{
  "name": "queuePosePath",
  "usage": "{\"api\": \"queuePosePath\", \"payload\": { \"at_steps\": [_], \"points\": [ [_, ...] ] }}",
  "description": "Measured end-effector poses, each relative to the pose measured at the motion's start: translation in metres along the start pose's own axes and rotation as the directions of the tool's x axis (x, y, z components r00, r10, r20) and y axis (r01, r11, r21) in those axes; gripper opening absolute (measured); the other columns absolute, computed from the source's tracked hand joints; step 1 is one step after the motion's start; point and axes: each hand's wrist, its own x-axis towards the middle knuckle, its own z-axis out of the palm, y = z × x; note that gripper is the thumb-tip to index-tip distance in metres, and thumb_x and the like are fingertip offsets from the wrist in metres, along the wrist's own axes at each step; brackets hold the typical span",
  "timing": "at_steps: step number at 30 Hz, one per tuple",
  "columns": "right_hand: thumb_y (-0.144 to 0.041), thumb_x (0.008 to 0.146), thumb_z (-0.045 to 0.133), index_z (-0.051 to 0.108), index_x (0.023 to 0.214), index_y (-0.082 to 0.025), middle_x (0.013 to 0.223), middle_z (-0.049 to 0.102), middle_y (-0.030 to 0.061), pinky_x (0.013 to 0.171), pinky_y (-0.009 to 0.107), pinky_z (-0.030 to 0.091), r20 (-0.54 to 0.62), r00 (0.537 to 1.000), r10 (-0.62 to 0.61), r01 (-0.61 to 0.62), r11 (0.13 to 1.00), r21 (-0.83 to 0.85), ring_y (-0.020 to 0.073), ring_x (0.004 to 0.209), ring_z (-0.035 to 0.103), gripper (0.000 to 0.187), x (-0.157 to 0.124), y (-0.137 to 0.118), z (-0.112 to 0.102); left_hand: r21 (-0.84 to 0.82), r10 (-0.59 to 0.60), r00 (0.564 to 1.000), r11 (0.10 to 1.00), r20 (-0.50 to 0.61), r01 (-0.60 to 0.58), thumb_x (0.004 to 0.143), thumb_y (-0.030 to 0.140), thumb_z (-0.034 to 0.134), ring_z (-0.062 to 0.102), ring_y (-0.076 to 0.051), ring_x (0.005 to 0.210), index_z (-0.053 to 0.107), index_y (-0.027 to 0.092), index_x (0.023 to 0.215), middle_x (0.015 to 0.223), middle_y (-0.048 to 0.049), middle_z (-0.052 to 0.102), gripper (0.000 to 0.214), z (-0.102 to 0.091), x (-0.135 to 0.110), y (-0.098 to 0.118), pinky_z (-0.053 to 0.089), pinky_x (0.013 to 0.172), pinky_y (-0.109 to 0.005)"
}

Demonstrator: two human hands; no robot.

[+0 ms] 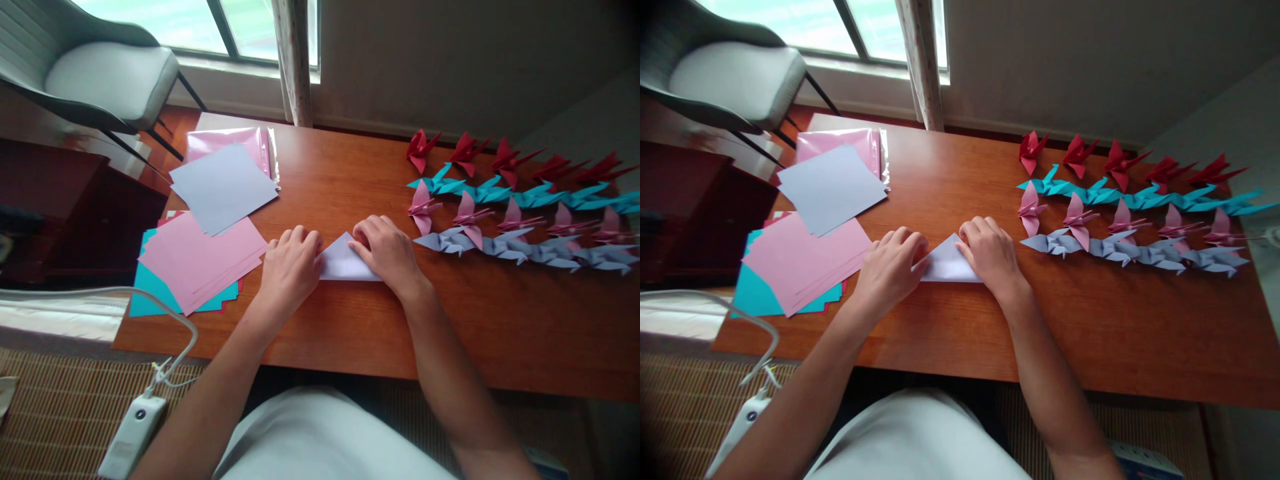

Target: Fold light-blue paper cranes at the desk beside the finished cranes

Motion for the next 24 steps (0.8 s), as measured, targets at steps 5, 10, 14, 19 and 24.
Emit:
{"api": "queuePosePath", "payload": {
  "at_steps": [5,10,14,19,24],
  "points": [
    [-0.026,0.095,0.061,0.068,0.094,-0.022,0.097,0.068,0.0042,0.077,0.034,0.041,0.058,0.996,-0.064,0.066,0.997,-0.039,0.0227,0.096,0.057,0.008,0.002,-0.006,-0.003,-0.035,0.285,0.958,0.958,0.006,-0.285,0.089,0.008,0.052,0.055,-0.026,0.107,0.063,0.025,0.112,0.118,-0.0055,0.062,0.030,0.004,0.008,-0.002,0.044,0.081,-0.038],
    [-0.024,0.097,0.056,0.069,0.098,-0.021,0.101,0.069,0.0048,0.074,0.033,0.041,0.126,0.992,-0.030,0.036,0.998,-0.045,0.0222,0.097,0.060,0.013,0.004,-0.011,-0.005,-0.140,0.415,0.905,0.906,0.095,-0.401,0.087,0.001,0.046,0.057,-0.021,0.097,0.065,0.023,0.116,0.113,-0.0058,0.063,0.041,0.007,0.015,-0.006,0.048,0.085,-0.033],
    [-0.020,0.097,0.051,0.069,0.099,-0.020,0.101,0.070,0.0073,0.073,0.032,0.042,0.165,0.986,0.034,-0.027,0.999,-0.047,0.0224,0.096,0.063,0.017,0.005,-0.017,-0.006,-0.186,0.403,0.913,0.904,0.071,-0.385,0.090,0.003,0.045,0.058,-0.020,0.100,0.066,0.021,0.113,0.113,-0.0064,0.061,0.036,0.012,0.014,-0.005,0.049,0.087,-0.031],
    [-0.018,0.095,0.052,0.068,0.094,-0.019,0.096,0.072,0.0099,0.070,0.032,0.042,0.221,0.974,0.059,-0.050,0.998,-0.046,0.0239,0.090,0.066,0.016,0.002,-0.027,-0.011,-0.163,0.382,0.924,0.914,0.029,-0.373,0.089,0.003,0.046,0.058,-0.021,0.102,0.065,0.018,0.110,0.113,-0.0081,0.060,0.033,0.014,0.009,0.001,0.051,0.089,-0.032],
    [-0.021,0.097,0.050,0.068,0.093,-0.019,0.095,0.072,0.0106,0.066,0.033,0.042,0.236,0.969,0.075,-0.069,0.997,-0.036,0.0239,0.084,0.067,0.018,-0.011,-0.034,-0.014,-0.156,0.330,0.944,0.932,0.003,-0.326,0.092,0.006,0.048,0.056,-0.021,0.105,0.064,0.018,0.110,0.116,-0.0084,0.059,0.028,0.017,0.003,0.006,0.051,0.091,-0.032]
  ]
}}
